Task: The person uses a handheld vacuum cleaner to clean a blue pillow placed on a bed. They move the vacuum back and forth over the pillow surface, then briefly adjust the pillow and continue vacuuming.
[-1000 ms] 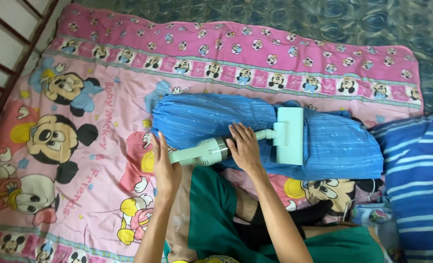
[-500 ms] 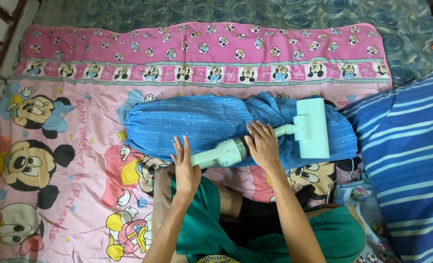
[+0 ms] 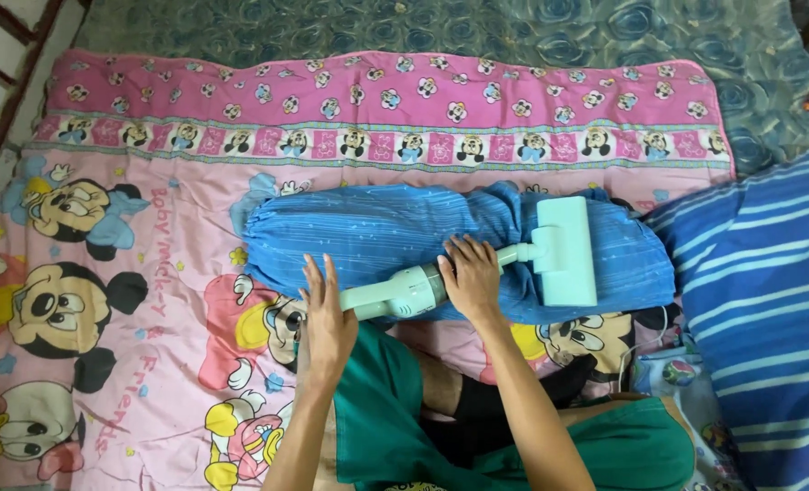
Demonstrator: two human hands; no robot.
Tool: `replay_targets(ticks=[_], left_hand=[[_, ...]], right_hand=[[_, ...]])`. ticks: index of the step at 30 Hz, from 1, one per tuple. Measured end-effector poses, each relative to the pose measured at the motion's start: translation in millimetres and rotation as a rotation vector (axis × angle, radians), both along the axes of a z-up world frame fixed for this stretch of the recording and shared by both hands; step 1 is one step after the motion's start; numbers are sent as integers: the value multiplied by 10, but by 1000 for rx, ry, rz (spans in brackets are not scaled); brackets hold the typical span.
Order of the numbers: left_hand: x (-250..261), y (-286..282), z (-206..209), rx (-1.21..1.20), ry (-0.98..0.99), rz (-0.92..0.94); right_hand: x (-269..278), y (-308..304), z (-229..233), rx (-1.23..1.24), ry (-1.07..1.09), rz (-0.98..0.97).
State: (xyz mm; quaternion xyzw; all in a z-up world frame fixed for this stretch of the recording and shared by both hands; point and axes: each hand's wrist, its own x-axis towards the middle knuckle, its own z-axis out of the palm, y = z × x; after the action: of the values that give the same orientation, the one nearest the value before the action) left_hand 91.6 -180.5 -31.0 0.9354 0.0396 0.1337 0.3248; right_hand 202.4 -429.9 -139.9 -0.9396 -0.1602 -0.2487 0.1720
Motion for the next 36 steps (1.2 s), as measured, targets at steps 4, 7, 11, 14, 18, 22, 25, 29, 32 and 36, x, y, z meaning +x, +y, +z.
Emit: replay_targets(ticks=[4, 7, 11, 14, 18, 22, 25, 29, 32, 36], left_hand=[[-48, 375, -141, 19, -74, 69], [-90, 669, -131, 62, -101, 136], [-243, 998, 35, 110, -131, 205], [-391, 1258, 63, 161, -123, 247], [-596, 1523, 121, 188, -115, 337], [-832, 1860, 106, 228, -132, 427], [-986, 2020, 145, 298, -164, 504], [-1056, 2115, 112, 230, -230, 592], [-1019, 2056, 161, 190, -241, 578], [-904, 1972, 76, 132, -284, 534]], right_hand=[[-77, 412, 110, 36, 42, 56], [-81, 747, 129, 22, 28, 61], [-143, 1151, 126, 28, 22, 130], [-220, 1452, 189, 42, 18, 186], [-284, 1836, 199, 39, -31, 258], [-353, 2259, 254, 64, 18, 354], [-426, 2528, 326, 64, 53, 429], [-543, 2657, 473, 38, 221, 538], [-522, 2587, 496, 16, 258, 547], [-456, 2403, 501, -8, 309, 538]])
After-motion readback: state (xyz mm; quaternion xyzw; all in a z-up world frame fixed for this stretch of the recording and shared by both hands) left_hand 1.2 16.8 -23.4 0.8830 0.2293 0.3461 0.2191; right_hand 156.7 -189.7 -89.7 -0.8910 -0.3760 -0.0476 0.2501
